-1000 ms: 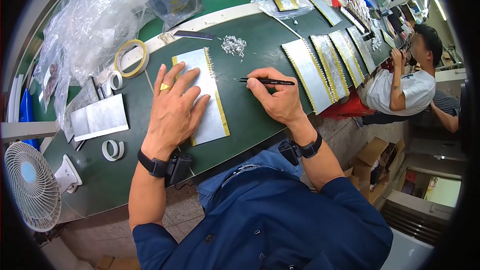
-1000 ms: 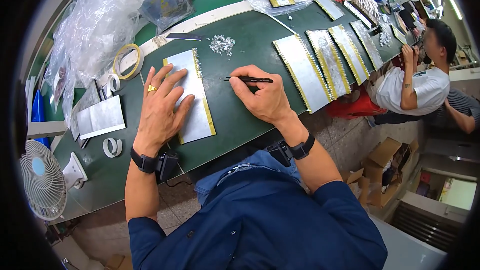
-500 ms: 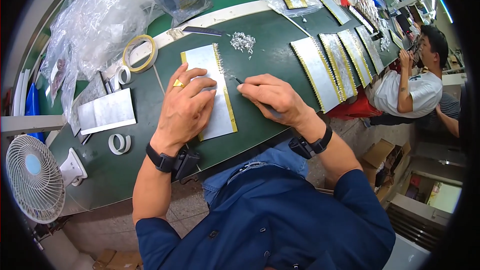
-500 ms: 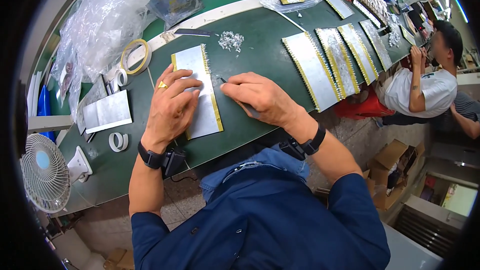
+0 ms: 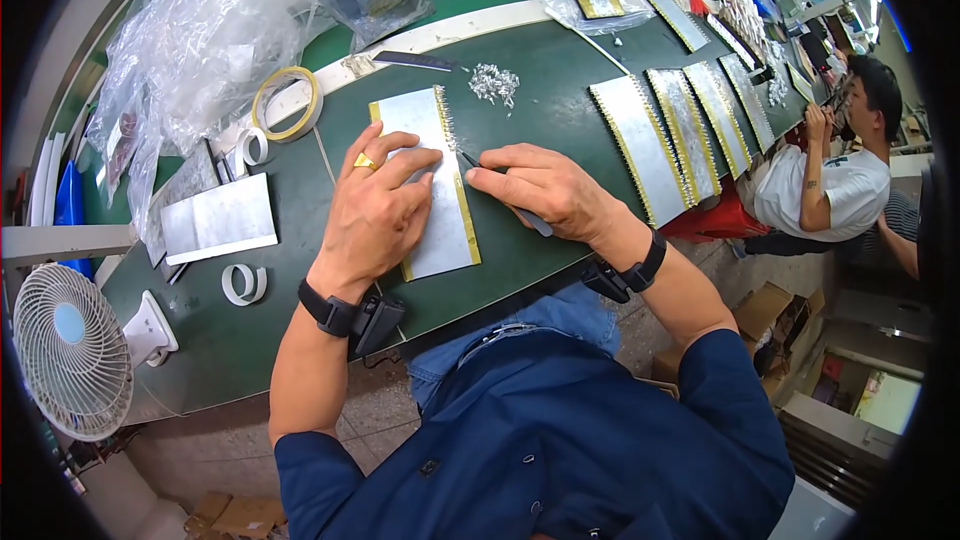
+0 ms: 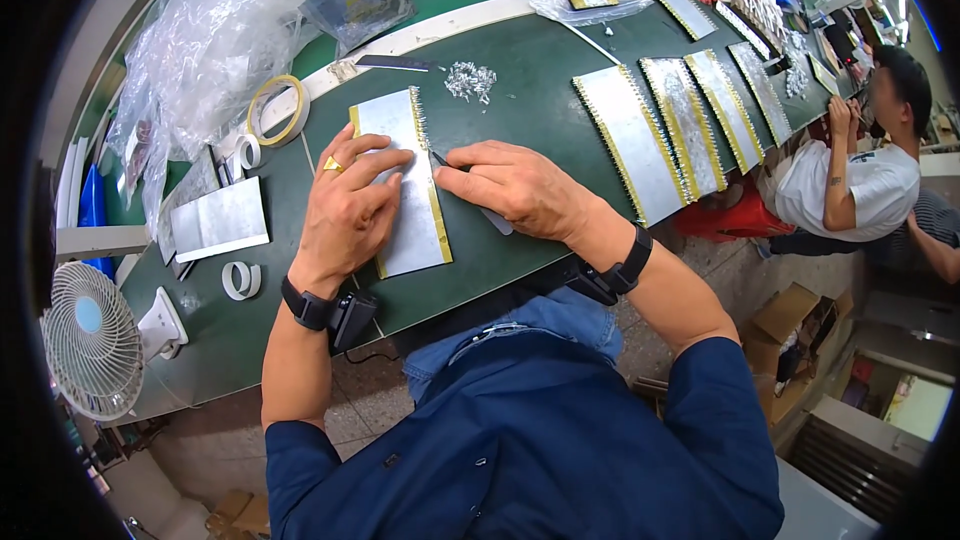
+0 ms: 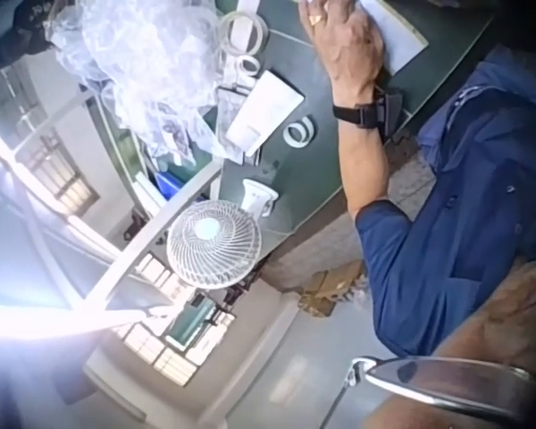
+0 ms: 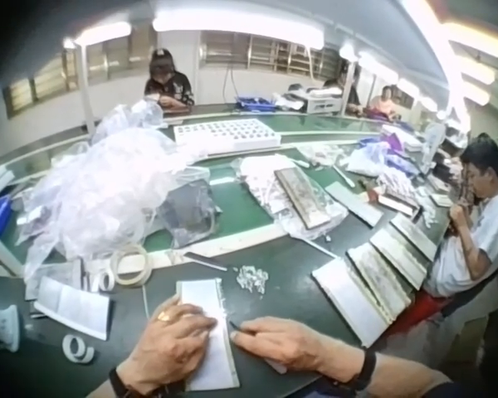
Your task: The person picks up small components with tweezers and places them onto the edge of a metal plate, then uses a pen to mark the plate. These actions are repeated as the person works along the row of components.
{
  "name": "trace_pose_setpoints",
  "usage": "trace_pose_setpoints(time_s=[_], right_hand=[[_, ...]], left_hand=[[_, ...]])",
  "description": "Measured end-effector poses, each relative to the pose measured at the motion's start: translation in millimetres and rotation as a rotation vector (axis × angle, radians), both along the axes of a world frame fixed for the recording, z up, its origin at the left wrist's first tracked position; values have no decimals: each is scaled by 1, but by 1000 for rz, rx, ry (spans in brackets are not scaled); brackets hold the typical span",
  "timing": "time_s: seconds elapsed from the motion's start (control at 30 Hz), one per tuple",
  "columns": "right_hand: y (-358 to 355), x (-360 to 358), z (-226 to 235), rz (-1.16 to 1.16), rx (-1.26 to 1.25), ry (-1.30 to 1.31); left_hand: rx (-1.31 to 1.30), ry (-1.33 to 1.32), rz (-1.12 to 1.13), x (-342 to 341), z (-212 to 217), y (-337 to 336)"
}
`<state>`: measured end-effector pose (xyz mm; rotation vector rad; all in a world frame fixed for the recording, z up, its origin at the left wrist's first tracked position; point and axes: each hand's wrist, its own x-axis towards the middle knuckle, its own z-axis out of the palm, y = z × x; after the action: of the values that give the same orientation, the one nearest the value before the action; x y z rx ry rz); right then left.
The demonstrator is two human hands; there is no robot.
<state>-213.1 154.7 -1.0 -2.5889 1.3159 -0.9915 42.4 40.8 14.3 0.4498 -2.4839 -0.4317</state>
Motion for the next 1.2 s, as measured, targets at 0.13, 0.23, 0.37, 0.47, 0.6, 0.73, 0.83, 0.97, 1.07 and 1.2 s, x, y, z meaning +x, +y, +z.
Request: trace_pose_setpoints(time_s=[0.13, 0.23, 0.37, 0.47, 0.6, 0.73, 0.83, 0.97, 1.07, 1.2], right_hand=[[0, 0, -1, 10, 6, 1], [0, 1, -1, 12, 14, -4], [0, 1, -1, 16, 18, -9], [0, 1, -3, 10, 20, -13], [0, 1, -3, -1, 21, -27], [-1, 5, -2, -52, -8, -141], [3, 6, 0, -215, 13, -290], [4, 7, -1, -596, 138, -579], [3, 6, -1, -816, 252, -742], [3, 9, 0, -796, 256, -674]], left_hand=[[1, -9, 1, 0, -1, 0], [4, -3, 9, -2, -2, 0], [-2, -5, 6, -3, -3, 1], [-12, -10, -1, -5, -3, 1], [-34, -27, -16, -7, -3, 1], [-63, -41, -27, -9, -4, -1], [-78, -23, -35, -10, -3, -2], [-82, 9, -35, -6, 0, -1], [-82, 9, -24, -6, -2, -2], [-73, 20, -27, -5, -2, -3]])
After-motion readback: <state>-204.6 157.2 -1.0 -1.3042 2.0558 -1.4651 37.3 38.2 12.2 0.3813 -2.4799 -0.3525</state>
